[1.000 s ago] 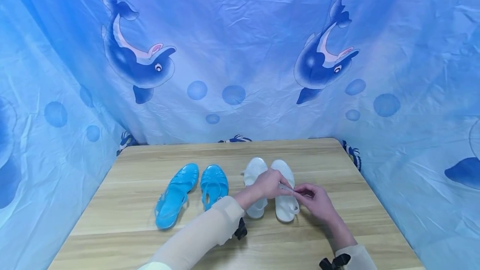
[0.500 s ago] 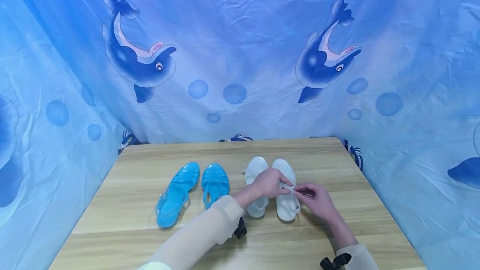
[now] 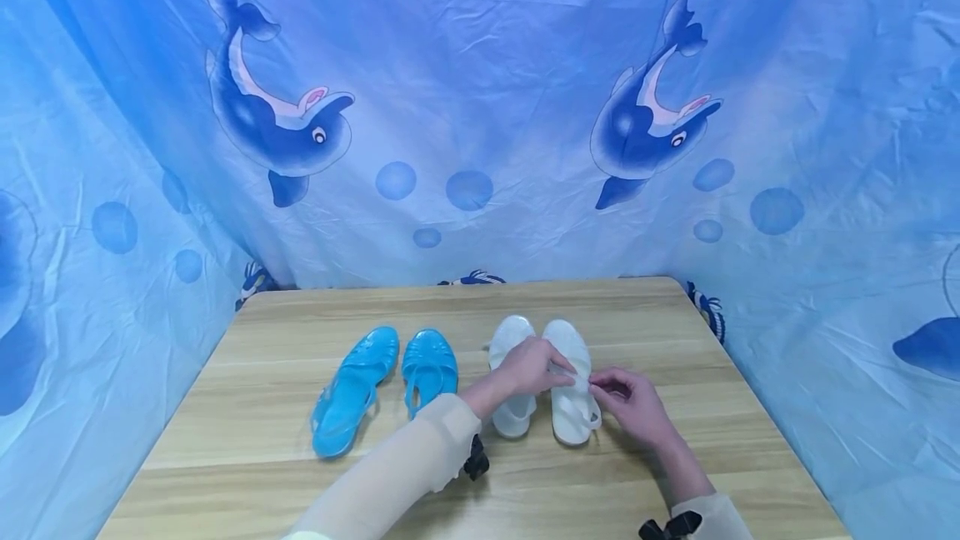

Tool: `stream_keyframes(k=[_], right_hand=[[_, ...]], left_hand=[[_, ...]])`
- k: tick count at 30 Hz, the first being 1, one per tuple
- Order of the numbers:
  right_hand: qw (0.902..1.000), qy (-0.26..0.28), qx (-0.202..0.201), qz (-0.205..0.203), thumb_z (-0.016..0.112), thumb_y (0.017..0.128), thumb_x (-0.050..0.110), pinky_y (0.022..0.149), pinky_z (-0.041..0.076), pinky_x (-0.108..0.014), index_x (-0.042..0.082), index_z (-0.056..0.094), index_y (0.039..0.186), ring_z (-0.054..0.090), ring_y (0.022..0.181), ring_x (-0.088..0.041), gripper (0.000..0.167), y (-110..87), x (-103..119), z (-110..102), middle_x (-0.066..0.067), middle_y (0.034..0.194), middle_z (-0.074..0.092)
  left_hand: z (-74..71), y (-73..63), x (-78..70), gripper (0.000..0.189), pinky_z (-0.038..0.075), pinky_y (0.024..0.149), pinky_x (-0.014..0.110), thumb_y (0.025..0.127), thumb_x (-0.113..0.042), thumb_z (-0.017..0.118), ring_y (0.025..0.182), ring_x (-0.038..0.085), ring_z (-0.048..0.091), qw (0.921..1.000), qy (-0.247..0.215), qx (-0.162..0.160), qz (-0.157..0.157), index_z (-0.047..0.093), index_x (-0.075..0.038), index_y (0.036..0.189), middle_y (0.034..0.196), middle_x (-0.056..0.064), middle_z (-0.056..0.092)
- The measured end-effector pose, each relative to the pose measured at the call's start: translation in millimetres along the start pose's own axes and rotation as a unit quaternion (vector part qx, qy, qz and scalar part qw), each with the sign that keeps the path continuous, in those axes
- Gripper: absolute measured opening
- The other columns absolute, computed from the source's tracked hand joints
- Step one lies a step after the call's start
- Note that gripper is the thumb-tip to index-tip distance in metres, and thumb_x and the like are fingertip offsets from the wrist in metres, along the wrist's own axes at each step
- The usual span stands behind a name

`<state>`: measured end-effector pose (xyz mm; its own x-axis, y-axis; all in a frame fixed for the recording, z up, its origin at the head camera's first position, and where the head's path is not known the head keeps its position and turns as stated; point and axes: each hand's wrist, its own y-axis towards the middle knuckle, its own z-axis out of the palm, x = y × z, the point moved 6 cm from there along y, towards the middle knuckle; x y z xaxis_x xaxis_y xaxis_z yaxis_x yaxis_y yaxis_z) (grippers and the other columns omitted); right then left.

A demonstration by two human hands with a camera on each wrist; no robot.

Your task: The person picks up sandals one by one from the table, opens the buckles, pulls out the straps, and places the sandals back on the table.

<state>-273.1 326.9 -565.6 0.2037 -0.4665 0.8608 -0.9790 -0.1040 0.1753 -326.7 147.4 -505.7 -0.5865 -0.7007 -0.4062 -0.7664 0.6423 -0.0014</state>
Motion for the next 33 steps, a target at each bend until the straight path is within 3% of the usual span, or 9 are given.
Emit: stream_keyframes(k=[5,8,12,15,20,24,27,30,33], right_hand=[[0.9998,-0.005,-0.006,0.018,0.074,0.102,0.023,0.088,0.057,-0.018,0.008,0.077,0.117,0.069,0.101,0.002,0.022,-0.3,-2,0,-0.011,0.115,0.079],[0.9995,-0.017,-0.011,0.024,0.074,0.102,0.027,0.088,0.057,-0.019,0.008,0.076,0.121,0.069,0.101,0.0,0.027,-0.1,-3,-3,-0.011,0.115,0.078],[0.9979,-0.049,-0.03,0.028,0.068,0.106,0.034,0.086,0.058,-0.02,0.009,0.072,0.128,0.07,0.1,-0.004,0.034,2.4,-4,-15,-0.012,0.119,0.076],[0.9936,-0.096,-0.058,0.007,0.066,0.107,0.036,0.089,0.06,-0.025,0.009,0.069,0.135,0.072,0.108,-0.017,0.039,3.8,2,-28,-0.015,0.126,0.074],[0.9713,-0.196,-0.068,-0.116,0.075,0.1,0.028,0.109,0.046,-0.063,0.008,0.065,0.142,0.055,0.136,-0.048,0.047,6.7,40,-34,-0.024,0.148,0.062],[0.9509,-0.237,0.004,-0.199,0.081,0.094,0.027,0.121,0.018,-0.079,0.016,0.054,0.155,0.028,0.154,-0.058,0.068,6.4,81,-13,-0.024,0.168,0.04],[0.9374,-0.254,0.082,-0.223,0.081,0.094,0.036,0.121,0.001,-0.083,0.023,0.04,0.165,0.003,0.163,-0.053,0.083,0.9,105,14,-0.015,0.179,0.015],[0.9199,-0.276,0.14,-0.241,0.077,0.093,0.055,0.112,0.007,-0.091,0.027,0.031,0.169,-0.009,0.164,-0.049,0.093,-6.1,123,38,-0.011,0.181,0.0],[0.9081,-0.3,0.166,-0.24,0.072,0.09,0.07,0.105,0.016,-0.095,0.032,0.025,0.17,-0.01,0.165,-0.047,0.1,-9.8,132,49,-0.01,0.181,-0.004]], left_hand=[[-3.6,1.9,-0.7,0.021,0.05,0.076,0.014,0.096,-0.042,0.08,0.083,-0.003,0.065,0.9999,-0.005,-0.009,-0.005,0.084,-0.034,0.115,0.111,-0.018,0.081],[-12.4,0.6,-1.8,0.034,0.054,0.085,0.017,0.093,-0.041,0.083,0.099,0.003,0.07,0.9986,-0.007,-0.052,0.005,0.079,-0.031,0.126,0.123,-0.014,0.079],[-38.9,-9.5,9.7,0.055,0.05,0.114,0.031,0.092,-0.037,0.085,0.135,0.018,0.064,0.9929,-0.019,-0.114,0.028,0.07,-0.02,0.142,0.142,-0.002,0.072],[-63.9,-25.9,30.5,0.058,0.045,0.122,0.04,0.095,-0.034,0.082,0.145,0.027,0.057,0.9906,-0.034,-0.126,0.039,0.064,-0.015,0.147,0.151,0.006,0.065],[-112.3,-82.0,81.3,0.064,0.042,0.123,0.05,0.097,-0.038,0.079,0.148,0.036,0.053,0.9895,0.006,-0.141,0.03,0.058,-0.014,0.153,0.157,0.012,0.058],[-140.0,-142.8,117.3,0.073,0.041,0.122,0.061,0.097,-0.046,0.077,0.153,0.041,0.044,0.9868,0.071,-0.145,0.017,0.052,-0.015,0.158,0.165,0.013,0.049],[-142.0,-183.5,134.0,0.083,0.036,0.121,0.07,0.096,-0.057,0.072,0.16,0.045,0.03,0.9848,0.117,-0.128,-0.004,0.041,-0.023,0.165,0.174,0.013,0.033],[-131.5,-211.7,142.6,0.092,0.026,0.121,0.078,0.094,-0.074,0.062,0.163,0.05,0.016,0.9818,0.161,-0.097,-0.026,0.028,-0.033,0.169,0.179,0.012,0.018],[-117.3,-226.0,142.3,0.094,0.021,0.119,0.082,0.092,-0.085,0.052,0.163,0.051,0.011,0.9783,0.19,-0.075,-0.033,0.024,-0.039,0.169,0.18,0.009,0.014]])
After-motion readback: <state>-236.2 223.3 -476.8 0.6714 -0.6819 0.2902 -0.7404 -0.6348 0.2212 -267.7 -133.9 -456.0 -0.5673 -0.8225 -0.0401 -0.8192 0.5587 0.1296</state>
